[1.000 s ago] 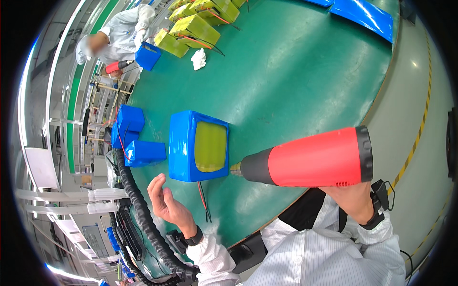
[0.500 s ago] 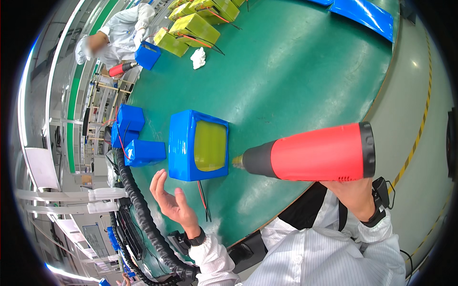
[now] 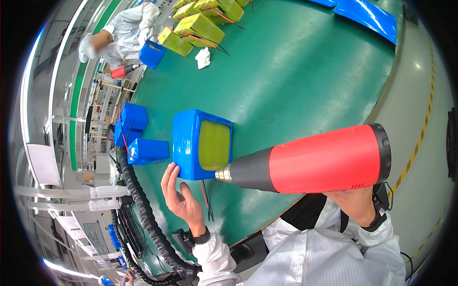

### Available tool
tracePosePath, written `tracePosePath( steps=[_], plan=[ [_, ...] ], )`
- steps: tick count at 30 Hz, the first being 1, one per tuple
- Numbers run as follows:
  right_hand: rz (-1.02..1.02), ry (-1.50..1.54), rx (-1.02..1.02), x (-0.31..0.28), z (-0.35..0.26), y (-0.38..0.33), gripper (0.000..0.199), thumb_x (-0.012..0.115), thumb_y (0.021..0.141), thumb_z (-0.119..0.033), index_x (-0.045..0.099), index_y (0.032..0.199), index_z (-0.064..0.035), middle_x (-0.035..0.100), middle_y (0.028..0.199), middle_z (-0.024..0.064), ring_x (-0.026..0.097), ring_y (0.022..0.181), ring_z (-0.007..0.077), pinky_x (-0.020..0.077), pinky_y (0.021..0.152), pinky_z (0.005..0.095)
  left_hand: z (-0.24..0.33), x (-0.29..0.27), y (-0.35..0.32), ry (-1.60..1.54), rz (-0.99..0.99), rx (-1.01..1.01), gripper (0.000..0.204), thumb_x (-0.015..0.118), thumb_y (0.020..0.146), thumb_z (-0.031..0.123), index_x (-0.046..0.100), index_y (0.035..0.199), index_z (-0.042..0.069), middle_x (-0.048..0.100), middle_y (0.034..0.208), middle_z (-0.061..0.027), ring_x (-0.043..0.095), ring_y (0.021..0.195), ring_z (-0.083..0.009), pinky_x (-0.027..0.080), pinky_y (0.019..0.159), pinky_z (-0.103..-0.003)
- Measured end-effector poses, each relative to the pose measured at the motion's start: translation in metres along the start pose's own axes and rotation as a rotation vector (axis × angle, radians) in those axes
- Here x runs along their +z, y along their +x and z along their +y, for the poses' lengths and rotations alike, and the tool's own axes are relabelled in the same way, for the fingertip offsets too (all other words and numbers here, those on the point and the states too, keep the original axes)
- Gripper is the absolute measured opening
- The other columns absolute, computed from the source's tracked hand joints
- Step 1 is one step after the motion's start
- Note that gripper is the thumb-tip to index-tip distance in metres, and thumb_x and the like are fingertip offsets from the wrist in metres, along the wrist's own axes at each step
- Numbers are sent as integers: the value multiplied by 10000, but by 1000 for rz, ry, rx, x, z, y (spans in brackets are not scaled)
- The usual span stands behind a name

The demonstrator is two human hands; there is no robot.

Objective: Using a heat gun to shrink blue plastic wrap around battery packs on a production line.

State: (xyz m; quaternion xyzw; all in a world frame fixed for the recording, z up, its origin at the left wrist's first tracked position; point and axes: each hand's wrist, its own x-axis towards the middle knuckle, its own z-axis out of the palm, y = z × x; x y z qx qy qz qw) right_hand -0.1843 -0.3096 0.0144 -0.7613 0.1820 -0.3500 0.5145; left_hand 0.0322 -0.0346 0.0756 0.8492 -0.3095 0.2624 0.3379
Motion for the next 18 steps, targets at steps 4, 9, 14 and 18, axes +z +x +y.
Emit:
tracePosePath(
  steps=[4,9,14,18],
  plan=[
    [-98,-79,-118,-6,-10,14,408,929,739,-265,733,1041,-72,741,983,46,719,808,242,541,672,335,-2,-2,0,-4,8,-26,443,472,858,-134,674,1241,-37,645,1329,-176,604,1254,-312,454,1078,-427],
    [-73,-288,-155,-11,-6,6,400,929,736,-280,737,1032,-93,742,950,23,706,750,247,532,662,355,-1,-8,0,-39,-21,-22,364,528,922,-52,666,1258,-40,626,1355,-177,590,1265,-320,444,1084,-425],
    [109,-436,-200,-16,-8,27,382,924,738,-224,727,1024,-66,735,836,44,689,668,245,522,623,336,14,3,7,4,-88,-2,418,699,928,131,647,1323,3,566,1412,-177,551,1301,-333,421,1100,-440],
    [151,-123,28,-10,-8,51,377,916,736,-113,703,1030,-11,731,821,76,702,696,200,555,677,321,13,-3,7,28,-88,-36,459,756,883,117,657,1319,15,569,1416,-174,568,1289,-339,450,1073,-440]
  ],
)
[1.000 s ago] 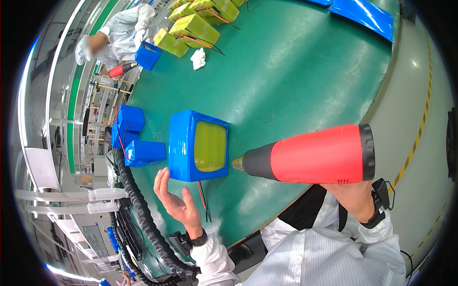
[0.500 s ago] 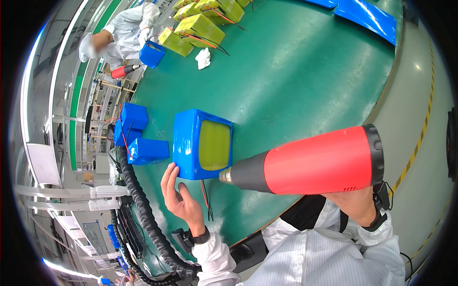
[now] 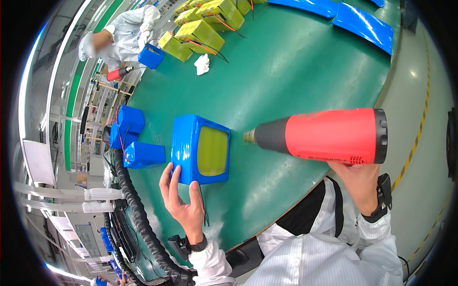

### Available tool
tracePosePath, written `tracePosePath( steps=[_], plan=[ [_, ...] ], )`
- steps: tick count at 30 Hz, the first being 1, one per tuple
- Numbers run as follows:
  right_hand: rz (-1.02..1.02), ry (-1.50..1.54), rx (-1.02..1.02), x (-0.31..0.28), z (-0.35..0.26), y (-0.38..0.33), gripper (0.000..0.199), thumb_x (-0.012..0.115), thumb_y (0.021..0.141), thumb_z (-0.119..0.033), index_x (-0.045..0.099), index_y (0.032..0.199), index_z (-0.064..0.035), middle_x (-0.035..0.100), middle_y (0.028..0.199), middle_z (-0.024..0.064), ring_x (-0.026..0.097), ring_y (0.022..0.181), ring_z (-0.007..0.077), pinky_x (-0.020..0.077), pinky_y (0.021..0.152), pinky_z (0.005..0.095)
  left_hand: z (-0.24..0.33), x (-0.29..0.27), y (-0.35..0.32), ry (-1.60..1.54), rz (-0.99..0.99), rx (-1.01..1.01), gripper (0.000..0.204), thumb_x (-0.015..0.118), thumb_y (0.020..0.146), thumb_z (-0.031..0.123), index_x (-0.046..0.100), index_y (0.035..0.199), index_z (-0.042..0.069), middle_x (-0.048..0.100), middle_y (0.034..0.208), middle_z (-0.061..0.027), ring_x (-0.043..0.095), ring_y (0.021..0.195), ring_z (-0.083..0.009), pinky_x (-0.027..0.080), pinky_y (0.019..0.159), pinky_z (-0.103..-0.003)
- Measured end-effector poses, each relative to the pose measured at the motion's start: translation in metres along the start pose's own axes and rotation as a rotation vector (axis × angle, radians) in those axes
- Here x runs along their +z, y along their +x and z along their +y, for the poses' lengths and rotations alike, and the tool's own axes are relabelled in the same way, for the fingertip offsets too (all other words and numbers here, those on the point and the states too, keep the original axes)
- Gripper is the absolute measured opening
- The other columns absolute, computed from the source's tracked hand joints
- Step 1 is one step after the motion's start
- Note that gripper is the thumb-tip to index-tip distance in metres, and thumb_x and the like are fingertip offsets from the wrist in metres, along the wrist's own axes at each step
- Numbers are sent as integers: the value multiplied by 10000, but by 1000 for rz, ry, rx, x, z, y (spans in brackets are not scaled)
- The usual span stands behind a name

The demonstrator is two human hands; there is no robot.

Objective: Using a heat gun to shrink blue plastic wrap around battery packs on a production line.

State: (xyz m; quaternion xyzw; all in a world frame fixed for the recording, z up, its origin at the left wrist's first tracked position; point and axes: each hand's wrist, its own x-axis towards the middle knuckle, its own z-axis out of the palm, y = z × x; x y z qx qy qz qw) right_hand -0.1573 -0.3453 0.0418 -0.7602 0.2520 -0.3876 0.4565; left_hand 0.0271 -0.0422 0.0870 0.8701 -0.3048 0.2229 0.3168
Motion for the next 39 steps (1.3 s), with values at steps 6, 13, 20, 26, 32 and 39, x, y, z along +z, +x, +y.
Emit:
tracePosePath(
  steps=[6,13,20,26,32,39],
  plan=[
    [25,178,-71,8,5,29,352,911,751,-110,706,1018,-7,745,896,85,714,762,205,561,711,317,-13,-8,7,-82,-76,9,498,752,845,56,649,1329,3,570,1424,-182,561,1309,-341,455,1080,-429],
    [-81,140,-44,8,-11,30,364,912,744,-98,722,1043,-13,745,923,73,714,819,189,564,756,331,-43,-18,6,-240,-84,4,557,753,821,50,617,1355,-31,532,1463,-198,519,1355,-333,394,1144,-439],
    [-101,75,-47,-6,-11,12,358,898,771,-85,712,1067,-13,740,973,60,710,851,184,567,771,326,-45,-10,3,-300,-40,10,546,705,909,225,601,1372,-44,517,1478,-207,474,1401,-343,334,1182,-466],
    [-85,65,-55,-6,-9,11,338,873,817,-67,694,1092,10,735,975,50,700,865,157,578,781,320,-46,-8,-1,-324,-27,1,596,509,1039,385,560,1393,-92,482,1516,-241,454,1420,-337,308,1203,-447],
    [-87,70,-19,-9,-22,8,381,905,771,-80,703,1087,-14,736,983,54,699,870,169,568,783,328,-45,-5,-4,-321,-14,-2,621,410,1058,411,579,1364,-102,478,1520,-254,434,1437,-348,268,1218,-458],
    [-66,-103,-157,-22,-24,-4,424,895,761,-31,674,1122,4,727,1023,59,701,910,175,573,815,345,-46,-2,-3,-335,47,-10,604,407,1066,426,631,1324,-72,547,1474,-235,467,1425,-373,315,1197,-490]
  ],
)
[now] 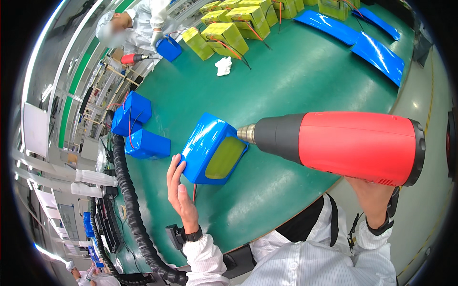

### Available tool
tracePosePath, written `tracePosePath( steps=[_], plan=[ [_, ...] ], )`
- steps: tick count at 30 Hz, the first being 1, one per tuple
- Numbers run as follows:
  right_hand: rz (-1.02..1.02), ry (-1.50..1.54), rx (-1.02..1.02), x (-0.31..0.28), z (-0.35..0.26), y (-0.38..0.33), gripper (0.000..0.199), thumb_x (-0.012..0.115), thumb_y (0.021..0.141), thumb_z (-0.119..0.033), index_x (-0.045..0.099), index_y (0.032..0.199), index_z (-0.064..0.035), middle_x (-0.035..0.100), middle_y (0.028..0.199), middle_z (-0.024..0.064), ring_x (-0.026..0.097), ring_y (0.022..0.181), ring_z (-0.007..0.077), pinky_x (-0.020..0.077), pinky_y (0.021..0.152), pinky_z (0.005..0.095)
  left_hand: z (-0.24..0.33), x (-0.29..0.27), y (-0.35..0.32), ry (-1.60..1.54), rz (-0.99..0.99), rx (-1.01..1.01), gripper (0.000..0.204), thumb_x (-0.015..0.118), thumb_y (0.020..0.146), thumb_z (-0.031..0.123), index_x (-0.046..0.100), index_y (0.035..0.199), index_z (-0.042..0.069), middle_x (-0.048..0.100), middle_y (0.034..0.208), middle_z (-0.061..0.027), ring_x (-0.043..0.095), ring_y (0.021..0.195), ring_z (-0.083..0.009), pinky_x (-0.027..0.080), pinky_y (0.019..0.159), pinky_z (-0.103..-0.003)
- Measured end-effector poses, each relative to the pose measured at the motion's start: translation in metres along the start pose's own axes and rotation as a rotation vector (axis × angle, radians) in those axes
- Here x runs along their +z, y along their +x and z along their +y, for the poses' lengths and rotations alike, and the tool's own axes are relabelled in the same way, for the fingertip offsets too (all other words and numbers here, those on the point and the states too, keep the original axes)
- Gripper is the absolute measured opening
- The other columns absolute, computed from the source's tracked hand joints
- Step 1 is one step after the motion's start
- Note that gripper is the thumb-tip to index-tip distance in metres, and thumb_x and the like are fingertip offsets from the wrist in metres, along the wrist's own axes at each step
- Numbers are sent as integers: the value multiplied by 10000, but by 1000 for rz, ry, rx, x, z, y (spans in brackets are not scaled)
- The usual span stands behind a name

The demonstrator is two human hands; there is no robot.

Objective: Using a heat gun to shrink blue plastic wrap around battery packs on a production line.

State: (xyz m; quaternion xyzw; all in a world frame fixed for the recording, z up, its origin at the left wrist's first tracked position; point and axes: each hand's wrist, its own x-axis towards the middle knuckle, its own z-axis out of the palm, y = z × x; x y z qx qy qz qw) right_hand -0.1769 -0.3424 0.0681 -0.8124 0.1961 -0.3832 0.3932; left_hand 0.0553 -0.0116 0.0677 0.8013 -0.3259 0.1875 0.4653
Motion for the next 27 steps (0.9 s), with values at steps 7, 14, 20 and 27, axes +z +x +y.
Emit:
tracePosePath(
  steps=[7,14,20,27],
  plan=[
    [14,-12,-2,-1,-12,2,465,913,739,-51,674,1135,-8,731,1030,67,705,915,188,569,840,355,0,-4,-3,-31,-33,-22,604,376,1055,368,588,1344,-119,489,1518,-255,413,1458,-359,247,1230,-470],
    [7,23,35,7,-12,-1,505,929,735,-91,664,1158,-13,727,1042,69,702,951,195,566,852,363,-1,-1,-2,-24,-32,-6,602,385,1057,373,595,1339,-115,494,1515,-255,413,1460,-360,249,1229,-473],
    [15,31,87,6,-15,8,470,927,750,-102,675,1136,-6,729,1038,75,705,912,198,564,819,347,3,1,-3,-15,-23,-11,589,395,1057,377,604,1340,-96,502,1506,-253,449,1426,-352,276,1211,-464],
    [15,171,208,13,-13,17,395,909,759,-75,695,1081,6,741,953,77,708,808,185,561,743,315,4,1,-3,5,-9,-12,577,393,1061,378,615,1331,-80,512,1498,-249,464,1411,-352,289,1202,-458]
  ],
)
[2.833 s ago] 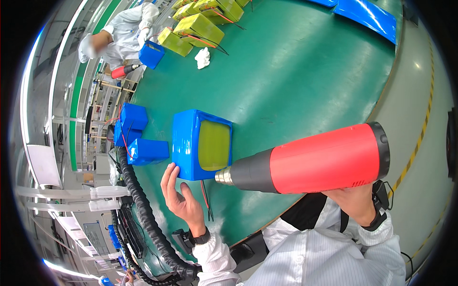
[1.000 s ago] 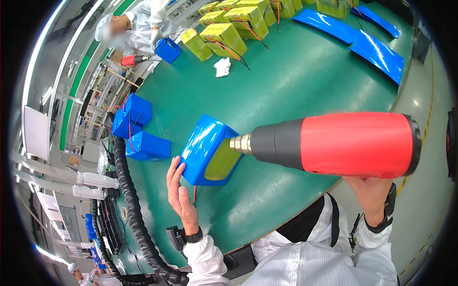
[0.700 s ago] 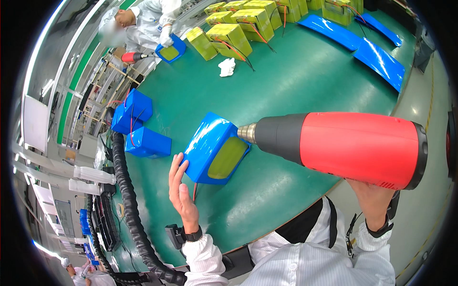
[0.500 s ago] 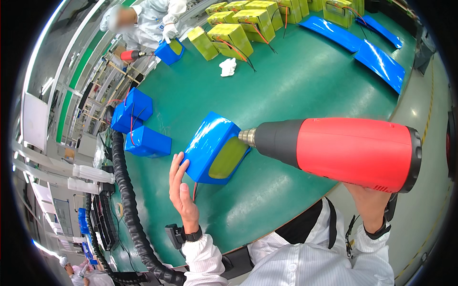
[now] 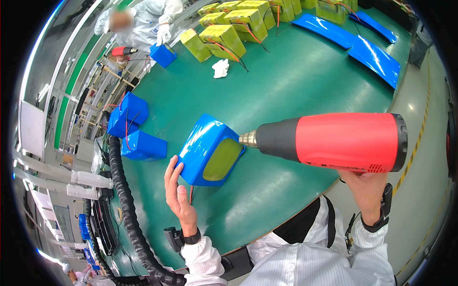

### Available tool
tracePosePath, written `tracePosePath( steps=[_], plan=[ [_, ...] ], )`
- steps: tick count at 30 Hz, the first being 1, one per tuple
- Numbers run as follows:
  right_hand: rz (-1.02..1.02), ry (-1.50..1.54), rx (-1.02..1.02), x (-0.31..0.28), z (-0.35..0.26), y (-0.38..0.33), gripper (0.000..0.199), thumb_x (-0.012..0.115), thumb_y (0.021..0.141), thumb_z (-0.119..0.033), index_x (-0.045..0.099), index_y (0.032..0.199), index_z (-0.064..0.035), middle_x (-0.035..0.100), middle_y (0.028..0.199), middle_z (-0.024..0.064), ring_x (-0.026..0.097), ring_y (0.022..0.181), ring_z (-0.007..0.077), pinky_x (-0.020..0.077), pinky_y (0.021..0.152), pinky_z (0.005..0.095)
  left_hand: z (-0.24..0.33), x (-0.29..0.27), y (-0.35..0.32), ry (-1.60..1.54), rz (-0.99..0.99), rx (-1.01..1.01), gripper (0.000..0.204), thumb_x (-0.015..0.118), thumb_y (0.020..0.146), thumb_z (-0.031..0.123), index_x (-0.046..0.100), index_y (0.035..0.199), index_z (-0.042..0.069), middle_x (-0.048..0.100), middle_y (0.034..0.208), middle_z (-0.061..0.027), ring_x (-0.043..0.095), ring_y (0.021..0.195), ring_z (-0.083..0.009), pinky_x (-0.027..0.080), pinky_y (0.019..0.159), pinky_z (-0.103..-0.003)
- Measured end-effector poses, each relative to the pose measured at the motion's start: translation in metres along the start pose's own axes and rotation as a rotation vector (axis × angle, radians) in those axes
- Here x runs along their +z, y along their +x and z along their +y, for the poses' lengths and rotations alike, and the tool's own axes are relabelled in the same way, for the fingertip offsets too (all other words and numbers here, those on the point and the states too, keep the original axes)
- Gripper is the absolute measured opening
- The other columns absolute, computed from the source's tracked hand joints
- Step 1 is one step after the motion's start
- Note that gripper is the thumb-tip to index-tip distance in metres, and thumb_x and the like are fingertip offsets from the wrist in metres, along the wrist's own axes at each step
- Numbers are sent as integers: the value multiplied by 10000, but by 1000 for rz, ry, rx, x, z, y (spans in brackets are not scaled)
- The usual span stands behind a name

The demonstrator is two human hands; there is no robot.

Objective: Using a heat gun to shrink blue plastic wrap around battery packs on a production line.

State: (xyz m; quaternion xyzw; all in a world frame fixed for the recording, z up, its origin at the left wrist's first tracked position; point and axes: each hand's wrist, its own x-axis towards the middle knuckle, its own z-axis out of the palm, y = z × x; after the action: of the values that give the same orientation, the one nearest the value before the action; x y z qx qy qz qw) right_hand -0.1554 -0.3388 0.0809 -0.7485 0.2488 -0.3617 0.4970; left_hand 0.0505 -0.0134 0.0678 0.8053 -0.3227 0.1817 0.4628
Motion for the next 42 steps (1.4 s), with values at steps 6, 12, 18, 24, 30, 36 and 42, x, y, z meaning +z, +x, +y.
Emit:
tracePosePath(
  steps=[6,12,18,24,30,36,42],
  plan=[
    [2,27,-63,5,11,6,397,909,757,-90,693,1072,17,743,948,82,714,804,188,570,742,318,0,1,0,4,-24,5,566,395,1065,357,583,1362,-86,467,1532,-264,439,1431,-363,279,1219,-471],
    [-2,40,-26,6,20,5,377,895,759,-53,697,1074,10,745,965,82,725,826,189,579,765,318,-1,4,1,43,28,21,531,428,1058,363,635,1319,-51,533,1491,-237,492,1394,-371,327,1182,-491],
    [-38,33,-70,5,25,5,377,897,755,-62,700,1068,7,762,943,88,740,815,199,582,743,325,1,3,1,76,34,35,533,428,1063,368,634,1315,-54,534,1480,-243,500,1377,-365,336,1177,-486],
    [-43,4,-58,4,29,5,361,891,764,-106,707,1060,-11,765,902,105,755,787,242,583,730,329,-1,1,1,49,-36,17,517,407,1063,279,563,1361,-114,454,1542,-252,416,1444,-341,259,1231,-458],
    [-100,-14,-8,1,34,1,393,885,754,-17,685,1092,14,740,970,86,722,856,184,592,782,325,2,2,0,40,-29,5,511,405,1054,252,546,1367,-127,451,1545,-248,414,1445,-334,253,1233,-448],
    [-28,-6,-79,4,38,6,377,890,751,-97,705,1068,-13,765,931,102,751,803,242,586,748,343,0,2,0,13,-21,1,511,411,1041,244,544,1364,-129,449,1546,-247,406,1449,-332,248,1234,-449],
    [4,-40,-178,2,43,25,415,910,739,-113,698,1077,-1,759,959,118,750,838,262,582,783,354,3,3,1,9,-17,2,513,416,1042,261,547,1364,-117,450,1547,-239,415,1443,-330,251,1233,-448]
  ],
)
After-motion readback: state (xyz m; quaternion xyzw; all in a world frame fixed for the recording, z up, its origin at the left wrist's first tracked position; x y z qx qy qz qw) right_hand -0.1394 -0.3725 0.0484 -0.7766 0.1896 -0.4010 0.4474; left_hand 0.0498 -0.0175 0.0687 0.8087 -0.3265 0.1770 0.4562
